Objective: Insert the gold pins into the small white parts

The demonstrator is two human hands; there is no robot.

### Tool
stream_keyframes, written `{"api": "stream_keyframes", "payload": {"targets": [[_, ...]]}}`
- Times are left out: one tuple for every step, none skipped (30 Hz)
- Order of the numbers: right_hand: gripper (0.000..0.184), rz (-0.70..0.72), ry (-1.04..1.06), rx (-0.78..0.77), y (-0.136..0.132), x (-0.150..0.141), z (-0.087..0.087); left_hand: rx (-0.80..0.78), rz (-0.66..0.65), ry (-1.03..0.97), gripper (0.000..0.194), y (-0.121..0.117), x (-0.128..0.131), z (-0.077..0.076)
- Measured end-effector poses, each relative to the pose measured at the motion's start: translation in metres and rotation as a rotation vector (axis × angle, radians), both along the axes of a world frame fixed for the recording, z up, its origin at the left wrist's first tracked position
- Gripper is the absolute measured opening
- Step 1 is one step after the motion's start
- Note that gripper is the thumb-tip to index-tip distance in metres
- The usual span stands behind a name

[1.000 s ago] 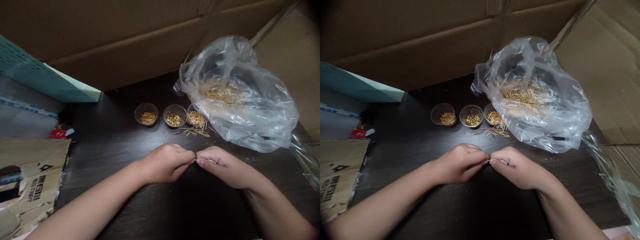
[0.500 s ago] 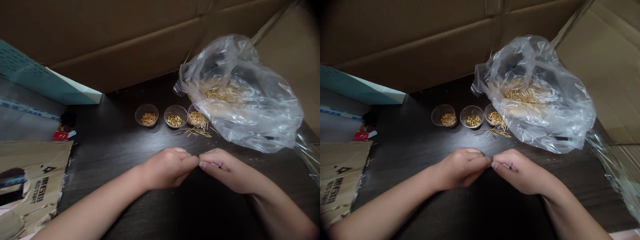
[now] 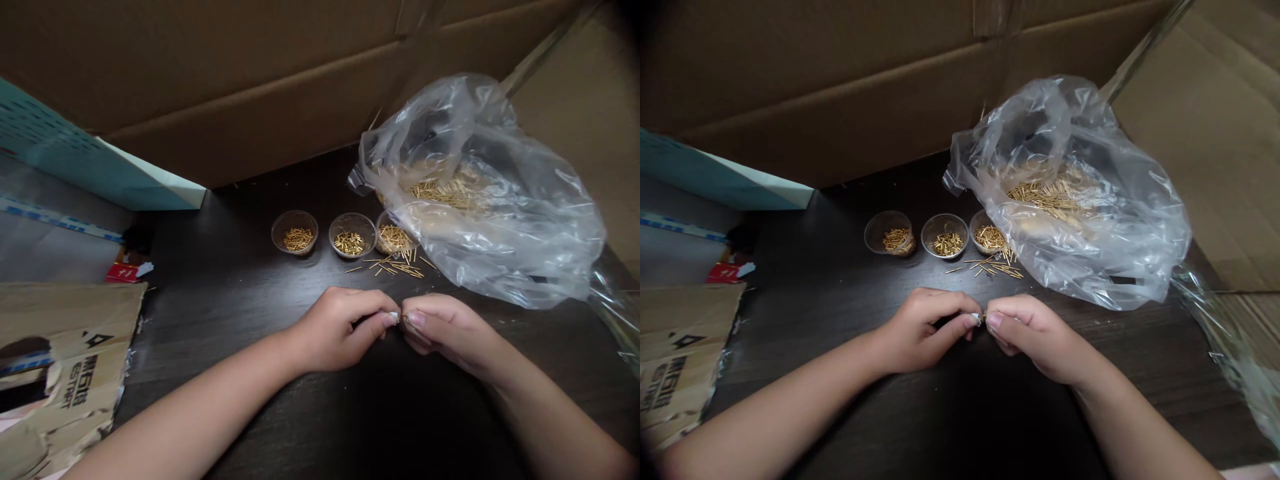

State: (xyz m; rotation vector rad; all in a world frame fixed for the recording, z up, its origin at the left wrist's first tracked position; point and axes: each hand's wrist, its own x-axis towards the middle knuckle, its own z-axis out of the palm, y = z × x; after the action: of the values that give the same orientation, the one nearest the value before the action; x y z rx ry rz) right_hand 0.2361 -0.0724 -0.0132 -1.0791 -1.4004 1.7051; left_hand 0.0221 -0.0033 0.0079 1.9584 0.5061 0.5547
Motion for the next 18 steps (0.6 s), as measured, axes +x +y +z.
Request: {"api": "stream_keyframes", "payload": {"targets": [[0.051,-0.020,0.003,-0.001,0.000,-0.001,-0.001,-0.001,0.002,0.005,0.017,0.000,0.000,0.000],[0.051,-0.041,-0.016,0.013,0.000,-0.002,0.000,0.005,0.003,0.010,0.017,0.000,0.000,-0.001],[0.050,-0.064,-0.056,0.042,0.001,-0.003,0.001,0.018,0.003,0.016,0.016,0.000,0.000,-0.001],[0.049,-0.086,-0.108,0.083,0.002,-0.004,0.003,0.037,0.000,0.022,0.016,0.000,0.000,-0.002],[0.048,-0.102,-0.163,0.134,0.003,-0.005,0.005,0.062,-0.004,0.030,0.016,0.000,0.000,-0.003],[0.047,-0.115,-0.218,0.187,0.004,-0.006,0.008,0.093,-0.007,0.040,0.016,-0.001,0.000,-0.004],[0.045,-0.125,-0.268,0.241,0.005,-0.008,0.010,0.129,-0.007,0.052,0.016,-0.001,0.000,-0.005],[0.044,-0.134,-0.307,0.287,0.005,-0.009,0.012,0.167,-0.004,0.066,0.016,-0.001,0.000,-0.006],[0.042,-0.146,-0.338,0.323,0.006,-0.010,0.013,0.204,0.002,0.081,0.017,-0.001,0.000,-0.007],[0.041,-0.158,-0.364,0.349,0.005,-0.011,0.014,0.242,0.009,0.095,0.018,-0.001,0.000,-0.008],[0.039,-0.168,-0.385,0.365,0.005,-0.012,0.014,0.280,0.015,0.108,0.019,-0.002,-0.001,-0.009],[0.038,-0.175,-0.401,0.377,0.004,-0.012,0.014,0.317,0.019,0.118,0.019,-0.002,-0.001,-0.010],[0.038,-0.180,-0.412,0.386,0.004,-0.012,0.014,0.352,0.023,0.124,0.018,-0.002,-0.001,-0.011],[0.037,-0.183,-0.421,0.391,0.003,-0.012,0.014,0.387,0.026,0.130,0.018,-0.003,-0.001,-0.012],[0.037,-0.184,-0.427,0.395,0.003,-0.012,0.013,0.418,0.026,0.137,0.018,-0.003,0.000,-0.012],[0.037,-0.184,-0.433,0.395,0.002,-0.012,0.013,0.444,0.023,0.142,0.017,-0.003,0.000,-0.012],[0.036,-0.181,-0.438,0.392,0.002,-0.012,0.013,0.461,0.021,0.145,0.017,-0.003,0.000,-0.013],[0.036,-0.180,-0.441,0.388,0.002,-0.012,0.013,0.470,0.018,0.147,0.017,-0.003,0.000,-0.013]]}}
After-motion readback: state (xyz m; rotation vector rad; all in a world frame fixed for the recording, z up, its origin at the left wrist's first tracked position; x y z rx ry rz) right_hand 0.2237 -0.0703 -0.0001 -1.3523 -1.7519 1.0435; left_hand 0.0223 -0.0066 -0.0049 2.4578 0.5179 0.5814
